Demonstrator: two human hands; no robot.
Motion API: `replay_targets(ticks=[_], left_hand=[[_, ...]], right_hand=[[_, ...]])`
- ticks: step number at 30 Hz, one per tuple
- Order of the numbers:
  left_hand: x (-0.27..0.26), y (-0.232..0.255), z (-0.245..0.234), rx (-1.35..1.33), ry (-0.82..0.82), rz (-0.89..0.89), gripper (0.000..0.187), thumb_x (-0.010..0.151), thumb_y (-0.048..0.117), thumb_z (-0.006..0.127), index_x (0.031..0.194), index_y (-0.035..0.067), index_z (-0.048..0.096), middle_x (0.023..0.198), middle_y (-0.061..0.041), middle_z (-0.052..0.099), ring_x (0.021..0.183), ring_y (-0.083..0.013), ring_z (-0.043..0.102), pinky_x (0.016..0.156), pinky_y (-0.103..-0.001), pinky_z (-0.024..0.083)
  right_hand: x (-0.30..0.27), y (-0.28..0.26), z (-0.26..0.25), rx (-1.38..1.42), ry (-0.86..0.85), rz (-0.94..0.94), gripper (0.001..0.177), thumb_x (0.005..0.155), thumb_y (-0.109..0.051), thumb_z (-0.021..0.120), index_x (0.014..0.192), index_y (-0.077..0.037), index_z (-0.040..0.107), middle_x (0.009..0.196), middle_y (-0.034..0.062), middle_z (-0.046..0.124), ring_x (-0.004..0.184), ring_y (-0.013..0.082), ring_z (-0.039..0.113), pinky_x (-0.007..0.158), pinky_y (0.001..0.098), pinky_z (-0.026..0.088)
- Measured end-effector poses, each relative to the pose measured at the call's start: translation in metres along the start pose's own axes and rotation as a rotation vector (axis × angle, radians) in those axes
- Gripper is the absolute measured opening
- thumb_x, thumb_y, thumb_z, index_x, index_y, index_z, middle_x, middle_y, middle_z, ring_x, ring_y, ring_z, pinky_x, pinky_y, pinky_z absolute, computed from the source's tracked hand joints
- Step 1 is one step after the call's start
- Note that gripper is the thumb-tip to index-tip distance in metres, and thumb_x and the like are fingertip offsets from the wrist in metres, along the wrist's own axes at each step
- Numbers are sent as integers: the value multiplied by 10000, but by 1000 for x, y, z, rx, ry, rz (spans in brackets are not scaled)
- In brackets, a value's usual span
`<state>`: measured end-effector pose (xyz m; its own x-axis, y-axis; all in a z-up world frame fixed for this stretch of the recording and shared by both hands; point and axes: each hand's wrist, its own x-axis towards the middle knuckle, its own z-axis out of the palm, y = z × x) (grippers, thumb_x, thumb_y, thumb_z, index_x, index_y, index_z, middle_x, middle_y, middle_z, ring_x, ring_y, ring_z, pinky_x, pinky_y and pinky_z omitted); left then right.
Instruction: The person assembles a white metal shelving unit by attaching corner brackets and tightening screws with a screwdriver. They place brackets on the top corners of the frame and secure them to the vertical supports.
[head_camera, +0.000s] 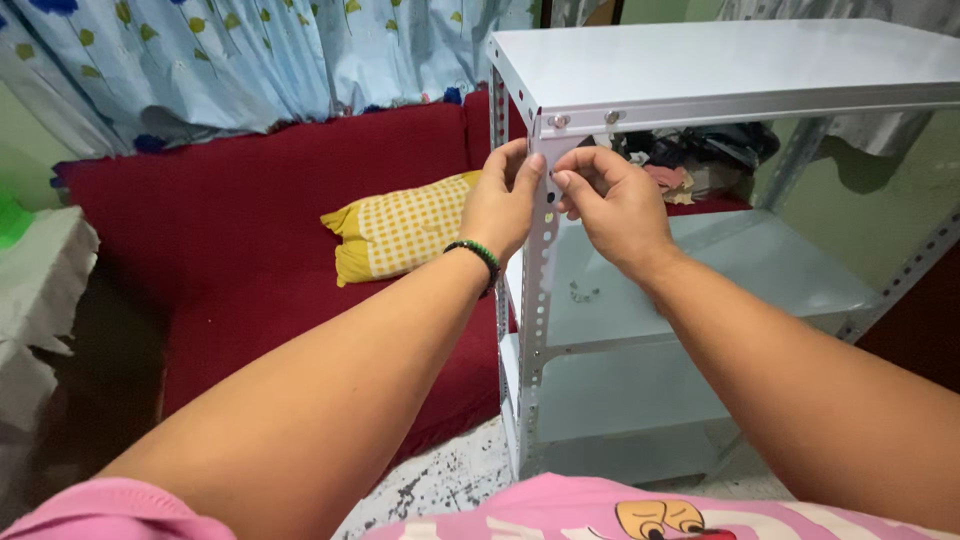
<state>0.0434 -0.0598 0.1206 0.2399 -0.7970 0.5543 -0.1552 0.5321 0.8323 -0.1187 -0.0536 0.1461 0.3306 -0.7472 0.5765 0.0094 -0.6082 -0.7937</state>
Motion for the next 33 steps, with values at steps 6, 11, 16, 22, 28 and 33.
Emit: replay_targets(ticks=[6,11,16,22,28,33], left_hand=[[-12,21,-14,169,5,-23,477,970,369,673,1321,47,640,1114,-119,770,1021,-164,726,898,-305,552],[-14,25,-6,396,73,180,407,993,303,646,1307,45,657,1101,-179,744,1016,-313,719,884,-393,555],[-20,12,-1,402,102,300,388,1015,239,607,1355,54,588,1199,-210,680,1092,-386,674,915,-438,542],[-25,17,-4,389,63,240,410,1029,238,591,1401,68,563,1237,-201,669,1138,-378,652,948,-428,526],[-28,24,-10,357,-10,326,510,995,262,687,1420,26,532,1278,-208,659,1181,-350,656,1001,-413,519],[-31,26,-8,403,53,327,492,991,235,691,1414,24,552,1285,-203,683,1171,-325,688,1001,-392,536]], right_hand=[[-4,-2,8,-60,83,-4,108,1016,-123,663,1087,-44,678,912,4,712,777,58,684,692,216,570],[-4,3,9,-17,101,-67,112,1021,-112,677,1081,-27,634,921,11,710,776,65,682,681,218,564],[-2,8,15,44,155,-82,172,997,-84,703,1077,-33,559,951,27,695,768,71,683,653,212,564],[-1,5,12,-11,174,-37,214,970,-107,737,1040,-40,546,930,47,708,746,88,690,616,218,546],[1,6,0,32,119,-26,172,990,-109,735,1009,-35,580,932,47,719,785,107,673,672,239,530],[10,17,-14,276,-12,136,127,950,-78,722,1047,-30,656,947,44,726,838,122,680,744,260,537]])
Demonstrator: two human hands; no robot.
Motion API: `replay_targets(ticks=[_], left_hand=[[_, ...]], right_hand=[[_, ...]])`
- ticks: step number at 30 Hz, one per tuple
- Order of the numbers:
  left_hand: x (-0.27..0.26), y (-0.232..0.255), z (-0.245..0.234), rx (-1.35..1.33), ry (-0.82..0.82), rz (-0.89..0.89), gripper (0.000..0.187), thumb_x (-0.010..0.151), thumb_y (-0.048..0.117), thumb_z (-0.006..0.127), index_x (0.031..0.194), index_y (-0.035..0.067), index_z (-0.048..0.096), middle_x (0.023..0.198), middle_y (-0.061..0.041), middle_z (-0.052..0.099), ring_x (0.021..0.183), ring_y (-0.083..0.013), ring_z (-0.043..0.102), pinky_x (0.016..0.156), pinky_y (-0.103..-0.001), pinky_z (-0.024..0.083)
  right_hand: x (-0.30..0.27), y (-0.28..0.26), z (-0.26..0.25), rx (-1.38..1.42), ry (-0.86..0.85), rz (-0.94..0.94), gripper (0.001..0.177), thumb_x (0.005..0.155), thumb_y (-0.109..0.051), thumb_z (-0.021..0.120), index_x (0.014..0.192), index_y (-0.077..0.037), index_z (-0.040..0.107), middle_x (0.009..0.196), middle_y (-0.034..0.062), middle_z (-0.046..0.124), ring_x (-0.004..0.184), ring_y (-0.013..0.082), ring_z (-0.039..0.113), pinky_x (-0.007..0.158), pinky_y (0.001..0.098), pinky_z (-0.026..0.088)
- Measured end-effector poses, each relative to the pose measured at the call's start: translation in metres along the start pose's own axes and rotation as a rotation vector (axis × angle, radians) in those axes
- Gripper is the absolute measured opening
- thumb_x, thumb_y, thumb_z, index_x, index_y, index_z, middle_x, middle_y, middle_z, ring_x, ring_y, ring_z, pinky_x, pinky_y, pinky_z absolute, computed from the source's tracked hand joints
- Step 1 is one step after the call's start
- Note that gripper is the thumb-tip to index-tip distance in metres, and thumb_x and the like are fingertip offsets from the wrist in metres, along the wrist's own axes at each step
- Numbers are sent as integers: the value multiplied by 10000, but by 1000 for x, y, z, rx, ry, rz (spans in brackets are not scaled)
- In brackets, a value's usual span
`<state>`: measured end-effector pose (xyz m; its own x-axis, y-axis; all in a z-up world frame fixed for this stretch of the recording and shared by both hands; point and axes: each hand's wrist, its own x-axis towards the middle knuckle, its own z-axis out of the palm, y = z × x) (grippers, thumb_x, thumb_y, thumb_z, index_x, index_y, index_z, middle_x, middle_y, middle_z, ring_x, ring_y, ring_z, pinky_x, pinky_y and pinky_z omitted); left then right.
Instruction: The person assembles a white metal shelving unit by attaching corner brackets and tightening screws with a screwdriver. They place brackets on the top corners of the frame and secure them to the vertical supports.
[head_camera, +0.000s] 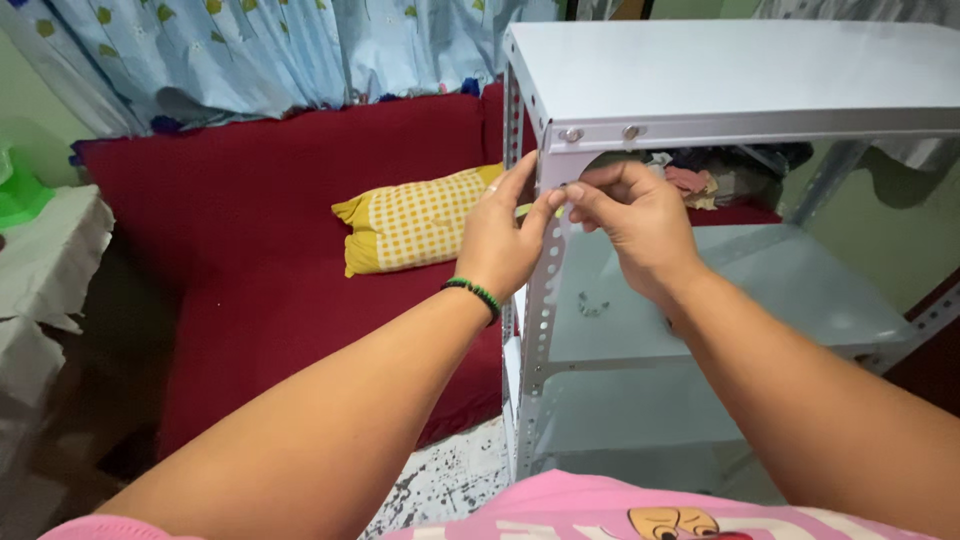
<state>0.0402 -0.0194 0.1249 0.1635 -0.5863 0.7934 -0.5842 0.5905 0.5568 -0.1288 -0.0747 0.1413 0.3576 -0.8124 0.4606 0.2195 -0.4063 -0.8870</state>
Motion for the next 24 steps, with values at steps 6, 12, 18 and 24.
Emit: replay_targets(ticks=[6,12,18,24], left_hand=[[0,3,0,-63,-66,-130,482,965,241,687,1392,43,583,1207,-172,724,1086,-284,730,903,-373,575],[1,0,1,-41,-30,-102,519,956,259,706,1394,23,563,1252,-167,700,1084,-270,727,894,-368,574],[0,-1,2,-15,-55,-153,541,960,285,707,1419,41,554,1259,-161,711,1113,-263,728,922,-365,572],[2,0,0,-23,-69,-133,551,958,290,712,1433,59,552,1265,-172,705,1136,-271,724,935,-379,564]], right_hand=[[23,13,-23,444,-121,306,142,912,-31,671,1053,-25,691,989,44,696,871,150,623,775,282,494],[51,31,-25,548,-257,486,113,935,-100,674,1044,-77,692,980,23,684,869,135,597,712,277,451],[73,24,-32,445,-467,588,148,904,-117,697,1050,-97,717,971,27,688,841,131,587,713,278,456],[87,7,-35,233,-558,543,83,931,-93,688,1009,-102,715,957,28,674,812,133,560,741,297,489]])
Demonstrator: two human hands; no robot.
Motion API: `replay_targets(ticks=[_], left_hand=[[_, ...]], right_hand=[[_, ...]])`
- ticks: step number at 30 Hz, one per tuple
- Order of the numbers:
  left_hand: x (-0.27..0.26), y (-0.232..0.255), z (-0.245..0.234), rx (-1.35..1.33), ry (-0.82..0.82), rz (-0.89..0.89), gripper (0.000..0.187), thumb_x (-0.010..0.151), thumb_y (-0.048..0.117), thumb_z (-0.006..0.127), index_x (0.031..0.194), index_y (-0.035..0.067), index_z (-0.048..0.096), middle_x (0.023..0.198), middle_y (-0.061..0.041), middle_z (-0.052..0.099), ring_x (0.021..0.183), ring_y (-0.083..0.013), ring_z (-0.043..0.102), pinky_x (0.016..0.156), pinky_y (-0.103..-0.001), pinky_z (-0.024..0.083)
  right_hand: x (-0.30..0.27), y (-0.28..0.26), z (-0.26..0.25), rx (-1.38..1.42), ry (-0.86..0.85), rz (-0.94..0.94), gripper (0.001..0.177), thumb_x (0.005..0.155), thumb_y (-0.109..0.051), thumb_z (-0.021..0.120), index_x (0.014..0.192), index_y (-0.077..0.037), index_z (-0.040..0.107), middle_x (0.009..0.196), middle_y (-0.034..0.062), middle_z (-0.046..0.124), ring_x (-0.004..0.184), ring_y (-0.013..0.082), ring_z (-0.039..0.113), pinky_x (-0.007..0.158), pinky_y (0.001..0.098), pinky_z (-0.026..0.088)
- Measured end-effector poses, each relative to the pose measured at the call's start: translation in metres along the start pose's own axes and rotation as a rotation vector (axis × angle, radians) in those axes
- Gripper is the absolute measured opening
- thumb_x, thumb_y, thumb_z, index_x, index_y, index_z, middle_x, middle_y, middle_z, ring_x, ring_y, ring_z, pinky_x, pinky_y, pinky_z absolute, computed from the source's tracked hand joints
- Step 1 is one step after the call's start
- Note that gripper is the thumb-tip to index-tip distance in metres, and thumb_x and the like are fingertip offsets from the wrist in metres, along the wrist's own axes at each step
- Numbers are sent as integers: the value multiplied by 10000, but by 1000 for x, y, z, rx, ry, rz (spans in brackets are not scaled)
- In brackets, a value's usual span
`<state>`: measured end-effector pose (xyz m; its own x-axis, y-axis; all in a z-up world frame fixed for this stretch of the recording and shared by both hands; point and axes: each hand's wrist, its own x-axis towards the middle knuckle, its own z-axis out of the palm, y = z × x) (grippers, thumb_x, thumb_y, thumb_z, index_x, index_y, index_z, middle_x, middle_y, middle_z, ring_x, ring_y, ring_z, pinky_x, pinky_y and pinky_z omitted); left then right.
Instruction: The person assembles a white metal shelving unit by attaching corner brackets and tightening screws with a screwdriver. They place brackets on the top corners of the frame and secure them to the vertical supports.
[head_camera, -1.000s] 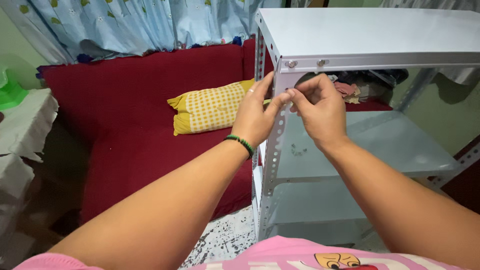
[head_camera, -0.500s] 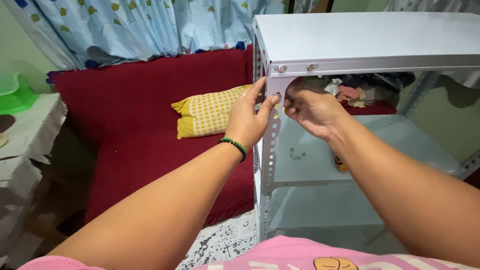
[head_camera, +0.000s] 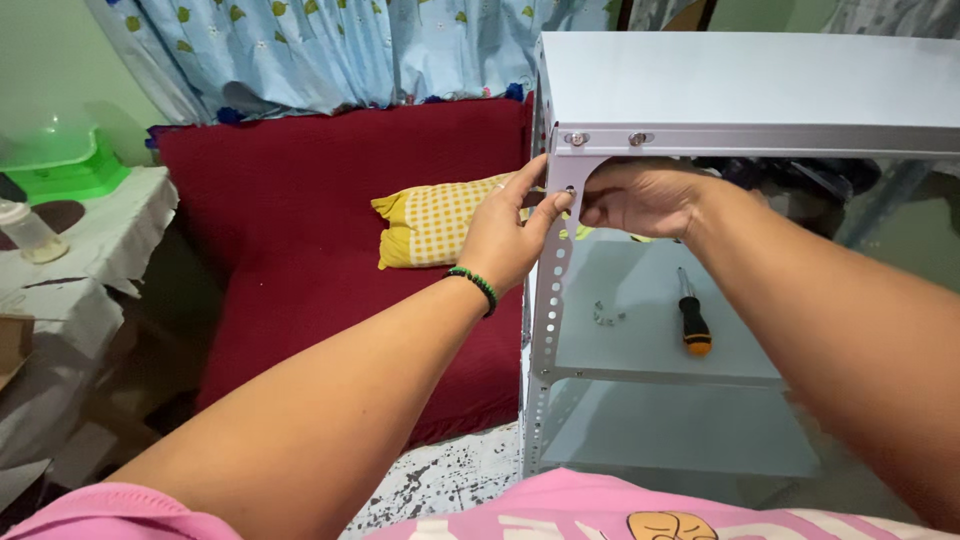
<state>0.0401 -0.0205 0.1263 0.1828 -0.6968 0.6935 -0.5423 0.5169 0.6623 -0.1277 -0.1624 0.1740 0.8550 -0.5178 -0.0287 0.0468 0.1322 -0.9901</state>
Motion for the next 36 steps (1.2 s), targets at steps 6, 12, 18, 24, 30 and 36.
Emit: replay_targets(ticks=[6,12,18,24,30,36], left_hand=[[0,0,-1,36,12,27,549,958,316,696,1426,61,563,1287,-181,688,1144,-283,723,946,-385,558],[0,-2,-3,126,21,47,546,981,340,692,1430,56,564,1315,-205,664,1217,-340,652,1007,-400,517],[0,-4,-2,81,8,57,551,967,345,684,1418,52,565,1294,-209,674,1212,-342,658,1014,-398,513],[0,-2,-2,78,14,40,520,955,293,705,1401,57,583,1202,-182,702,1145,-309,691,974,-391,540],[0,-2,-1,47,3,44,515,963,290,700,1404,59,571,1213,-164,691,1107,-287,711,915,-380,565],[0,-2,-1,45,17,33,512,966,293,709,1403,66,567,1215,-160,691,1112,-285,711,926,-387,563]], right_hand=[[8,-7,-4,-180,-90,42,98,950,-121,640,1027,-90,693,959,48,666,813,136,561,738,280,503],[20,5,-16,-80,-111,98,96,999,-149,614,990,-74,673,909,44,631,794,140,538,668,280,452],[24,5,-17,-94,-172,120,159,1004,-204,593,963,-75,676,885,40,639,805,144,572,728,293,514],[14,10,-12,-7,-72,50,136,1006,-203,661,986,-70,681,877,50,640,753,142,578,625,258,469],[13,18,-15,80,-47,77,100,986,-184,650,998,-89,678,892,15,627,732,101,532,585,217,423],[14,33,-8,260,49,130,231,1003,-312,542,934,-119,648,855,4,611,645,104,463,506,206,388]])
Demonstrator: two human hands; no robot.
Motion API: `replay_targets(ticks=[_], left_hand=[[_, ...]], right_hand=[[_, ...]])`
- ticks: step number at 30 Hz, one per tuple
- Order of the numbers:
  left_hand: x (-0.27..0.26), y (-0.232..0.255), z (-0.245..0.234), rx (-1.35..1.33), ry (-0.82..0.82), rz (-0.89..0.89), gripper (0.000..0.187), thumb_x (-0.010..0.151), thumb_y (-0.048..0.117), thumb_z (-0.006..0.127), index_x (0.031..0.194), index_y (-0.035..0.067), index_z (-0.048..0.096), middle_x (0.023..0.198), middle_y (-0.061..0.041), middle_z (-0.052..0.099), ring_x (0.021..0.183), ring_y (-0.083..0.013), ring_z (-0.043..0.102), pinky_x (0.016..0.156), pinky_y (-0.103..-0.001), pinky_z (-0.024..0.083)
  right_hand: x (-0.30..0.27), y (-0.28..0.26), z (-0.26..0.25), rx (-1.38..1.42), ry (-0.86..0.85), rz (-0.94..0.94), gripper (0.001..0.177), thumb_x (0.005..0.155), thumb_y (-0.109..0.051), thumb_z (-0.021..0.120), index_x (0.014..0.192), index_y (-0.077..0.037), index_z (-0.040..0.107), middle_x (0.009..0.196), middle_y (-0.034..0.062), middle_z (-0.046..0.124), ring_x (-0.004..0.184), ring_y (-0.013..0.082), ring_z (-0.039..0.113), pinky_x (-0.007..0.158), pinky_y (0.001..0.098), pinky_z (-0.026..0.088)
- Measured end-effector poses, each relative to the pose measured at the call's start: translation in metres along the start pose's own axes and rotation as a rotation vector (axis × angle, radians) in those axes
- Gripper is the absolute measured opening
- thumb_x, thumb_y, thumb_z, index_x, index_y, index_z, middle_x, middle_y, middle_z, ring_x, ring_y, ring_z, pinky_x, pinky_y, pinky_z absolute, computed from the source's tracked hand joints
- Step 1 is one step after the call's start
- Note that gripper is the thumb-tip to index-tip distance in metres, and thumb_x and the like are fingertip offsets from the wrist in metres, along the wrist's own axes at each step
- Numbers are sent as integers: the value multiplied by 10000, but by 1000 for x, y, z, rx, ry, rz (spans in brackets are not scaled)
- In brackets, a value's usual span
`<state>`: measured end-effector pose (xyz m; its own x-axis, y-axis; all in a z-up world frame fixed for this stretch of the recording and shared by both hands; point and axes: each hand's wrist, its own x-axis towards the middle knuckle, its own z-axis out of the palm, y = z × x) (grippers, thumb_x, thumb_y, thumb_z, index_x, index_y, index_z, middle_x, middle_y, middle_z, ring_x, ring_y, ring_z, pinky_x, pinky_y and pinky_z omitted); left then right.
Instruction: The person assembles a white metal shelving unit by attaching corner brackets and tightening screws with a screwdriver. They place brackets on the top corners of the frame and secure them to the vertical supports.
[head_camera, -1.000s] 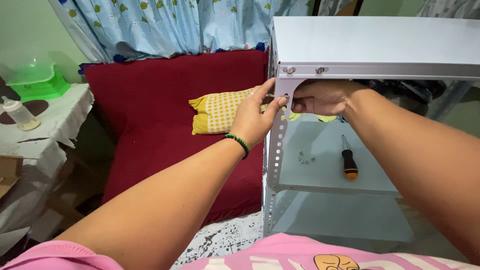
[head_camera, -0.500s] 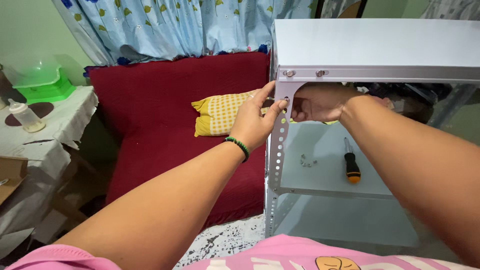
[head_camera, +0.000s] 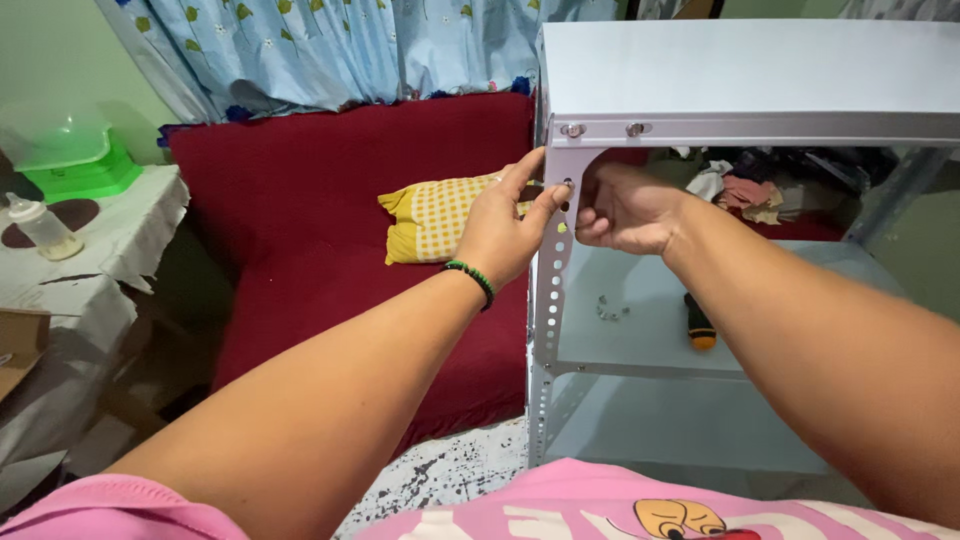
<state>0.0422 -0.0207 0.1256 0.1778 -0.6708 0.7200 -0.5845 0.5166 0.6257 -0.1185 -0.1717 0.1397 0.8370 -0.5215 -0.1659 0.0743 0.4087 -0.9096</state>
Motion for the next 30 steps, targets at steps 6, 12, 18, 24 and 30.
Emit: replay_targets(ticks=[6,12,18,24,30], left_hand=[[-1,0,0,8,-7,-9,494,974,277,696,1407,81,562,1225,-153,693,1125,-284,707,926,-387,563],[1,-2,0,15,-28,26,485,975,257,697,1407,76,568,1234,-155,699,1124,-283,711,945,-385,556],[0,-1,-2,13,-18,39,467,976,243,704,1395,72,587,1248,-159,702,1147,-291,704,962,-383,547],[-1,4,-4,6,-22,13,481,978,252,691,1405,72,565,1253,-155,691,1143,-277,711,959,-375,557],[-2,6,-1,-23,-50,-49,523,985,289,672,1445,82,535,1299,-137,684,1167,-248,704,959,-359,567]], right_hand=[[-17,8,2,213,-9,-183,246,1057,-323,588,932,-111,570,865,3,526,808,158,566,763,363,583],[-23,4,10,21,-73,-105,232,1028,-280,561,1083,-80,665,999,40,628,870,159,555,846,388,545],[-30,8,22,52,-14,-90,221,993,-284,559,1072,-110,671,981,33,625,860,165,544,834,410,545],[-21,16,3,320,8,-168,202,1038,-283,627,966,-98,590,941,48,592,887,199,567,823,408,552],[-8,58,-83,-498,365,-26,258,970,-281,665,1191,-151,641,1124,34,583,967,223,586,888,394,539]])
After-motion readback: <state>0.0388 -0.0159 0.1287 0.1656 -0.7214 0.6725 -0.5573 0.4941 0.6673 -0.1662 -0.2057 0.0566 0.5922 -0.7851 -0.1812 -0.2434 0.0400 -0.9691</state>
